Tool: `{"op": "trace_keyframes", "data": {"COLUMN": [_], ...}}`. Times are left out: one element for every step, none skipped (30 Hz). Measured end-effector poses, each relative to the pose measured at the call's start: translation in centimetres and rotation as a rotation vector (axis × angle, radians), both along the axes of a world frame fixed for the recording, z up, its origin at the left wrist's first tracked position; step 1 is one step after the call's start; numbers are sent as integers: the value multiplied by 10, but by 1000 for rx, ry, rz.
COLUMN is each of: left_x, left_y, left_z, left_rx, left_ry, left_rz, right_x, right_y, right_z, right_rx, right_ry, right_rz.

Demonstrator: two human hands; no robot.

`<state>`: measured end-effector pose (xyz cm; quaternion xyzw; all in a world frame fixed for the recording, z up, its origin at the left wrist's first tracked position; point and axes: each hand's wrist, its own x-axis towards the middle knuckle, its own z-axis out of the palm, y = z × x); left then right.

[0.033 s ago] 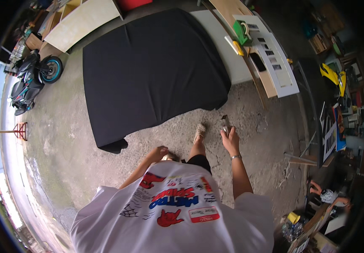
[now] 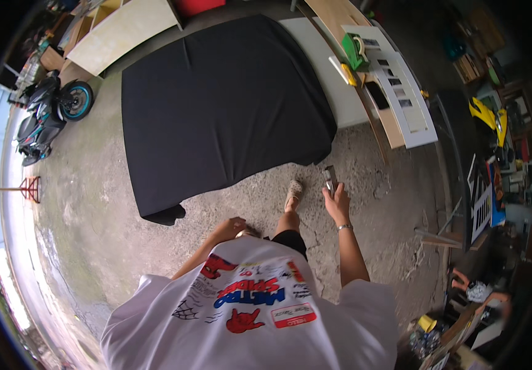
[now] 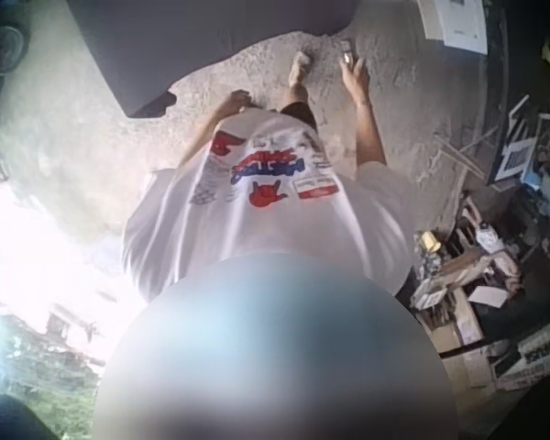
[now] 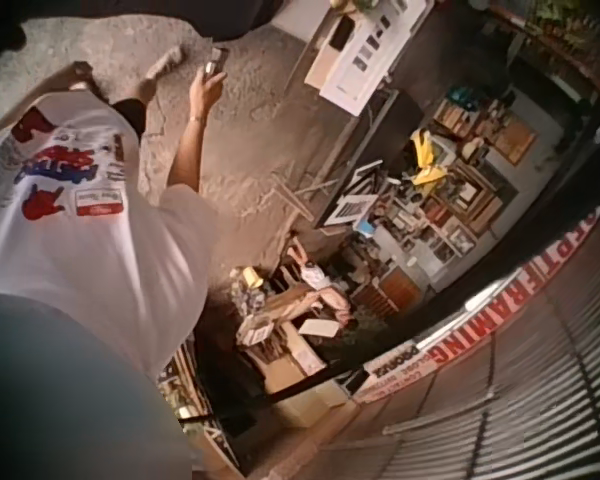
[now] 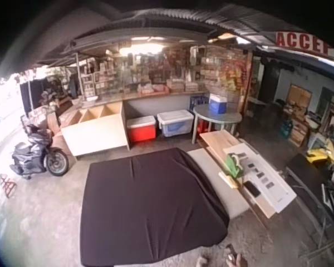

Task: The person covers a rectangular furniture frame with black fabric, smoothing it and securing it with a staple gun. They repeatedly adjust the fabric, pull it taut, and staple the edges to the underside of the frame.

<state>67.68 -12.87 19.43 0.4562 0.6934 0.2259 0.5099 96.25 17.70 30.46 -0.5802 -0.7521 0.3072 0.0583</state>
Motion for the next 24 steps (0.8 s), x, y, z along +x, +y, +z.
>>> {"op": "trace_keyframes", "data": {"left_x": [4,6,9,11,13,8,2,2,2,5,5,8,15,19,23,27,29,32,34,33,33,35,39,39], "left_y": [8,13,12,14,17,31,44,49,52,55,70,91,107,116,125,138,156,173,188,197,206,214,223,236], "left_z": [18,30,20,8,-1,13,13,19,23,16,22,32,37,34,30,29,31,32,33,29,18,3,-8,-6], "left_rx": [18,27,-39,-104,-168,-257,-262,-256,-240,-287,-303,-311,-319,-291,-260,-216,-164,-133,-101,-61,-37,-16,4,48], "left_ry": [-12,-22,-40,-60,-80,-20,41,77,119,75,-90,-268,-457,-533,-611,-674,-735,-736,-734,-815,-865,-922,-985,-977], "left_rz": [-17,-35,56,148,251,287,359,443,524,661,814,959,1115,1170,1225,1273,1313,1366,1421,1447,1535,1619,1695,1734], "right_x": [-4,-11,-22,-32,-45,-58,-70,-82,-94,-102,-107,-109,-115,-121,-124,-126,-127,-128,-129,-131,-137,-141,-143,-140], "right_y": [31,63,89,116,144,171,202,220,235,246,263,278,288,296,303,307,312,313,310,304,292,276,258,242], "right_z": [-9,-20,-25,-30,-33,-40,-45,-49,-49,-52,-57,-68,-70,-70,-72,-73,-75,-76,-77,-75,-65,-53,-40,-39], "right_rx": [97,187,275,344,413,445,504,507,518,526,548,624,575,585,595,631,584,619,653,658,661,661,636,520], "right_ry": [-45,-86,-125,-134,-138,-62,-130,-134,-133,-145,-166,-186,-246,-246,-247,-269,-287,-293,-296,-190,-82,19,110,155], "right_rz": [41,79,121,144,176,170,164,164,160,191,215,239,266,297,330,331,327,301,276,330,383,435,578,679]}}
